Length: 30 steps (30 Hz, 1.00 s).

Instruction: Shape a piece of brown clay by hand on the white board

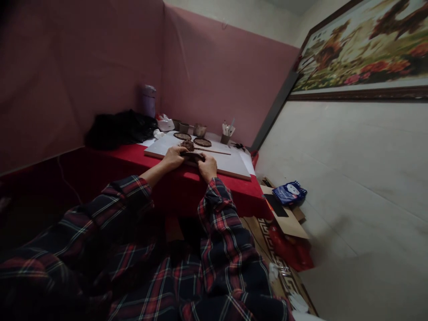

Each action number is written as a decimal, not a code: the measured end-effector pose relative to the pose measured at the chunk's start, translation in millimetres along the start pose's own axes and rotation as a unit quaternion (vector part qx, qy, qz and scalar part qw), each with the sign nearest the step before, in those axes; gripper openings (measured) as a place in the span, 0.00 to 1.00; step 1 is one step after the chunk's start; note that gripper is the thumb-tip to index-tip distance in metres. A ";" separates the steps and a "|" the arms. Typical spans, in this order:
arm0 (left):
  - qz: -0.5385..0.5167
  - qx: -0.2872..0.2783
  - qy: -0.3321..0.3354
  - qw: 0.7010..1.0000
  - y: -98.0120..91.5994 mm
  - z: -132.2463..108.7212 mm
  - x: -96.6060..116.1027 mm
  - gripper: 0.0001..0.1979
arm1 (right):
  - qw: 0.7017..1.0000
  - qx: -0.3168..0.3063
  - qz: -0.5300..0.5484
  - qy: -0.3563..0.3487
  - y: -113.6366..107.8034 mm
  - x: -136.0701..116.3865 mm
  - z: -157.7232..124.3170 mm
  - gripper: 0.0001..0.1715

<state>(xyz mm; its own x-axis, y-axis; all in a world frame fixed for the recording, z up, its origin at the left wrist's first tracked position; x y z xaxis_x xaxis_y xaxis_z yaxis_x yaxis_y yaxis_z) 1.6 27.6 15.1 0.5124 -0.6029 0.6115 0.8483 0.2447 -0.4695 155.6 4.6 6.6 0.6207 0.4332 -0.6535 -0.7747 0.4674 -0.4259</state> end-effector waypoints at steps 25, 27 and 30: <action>-0.011 -0.012 -0.014 1.000 -0.5 0.6 1.9 0.11 | 1.000 -0.006 -0.011 0.005 0.3 0.4 0.4 0.11; -0.011 -0.012 -0.017 1.000 -1.2 0.1 2.9 0.11 | 1.000 -0.007 -0.009 0.005 0.2 0.1 0.3 0.11; -0.010 -0.010 -0.020 1.000 -1.7 0.2 3.5 0.11 | 1.000 -0.006 -0.009 0.000 0.2 0.0 0.2 0.11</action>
<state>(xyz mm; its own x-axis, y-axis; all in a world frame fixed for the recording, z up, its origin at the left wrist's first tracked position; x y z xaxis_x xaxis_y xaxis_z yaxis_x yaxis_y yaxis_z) 2.0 25.2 18.1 0.5007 -0.5772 0.6451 0.8558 0.2178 -0.4693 155.4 4.9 6.7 0.6340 0.4246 -0.6464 -0.7651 0.4661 -0.4443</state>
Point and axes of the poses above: each hand's wrist, its own z-axis towards the middle knuckle, its own y-axis out of the palm, x = y × z, the point moved 4 cm from there along z, towards the middle knuckle, and after that the axes turned 6 degrees about x, right-handed, at the moved point
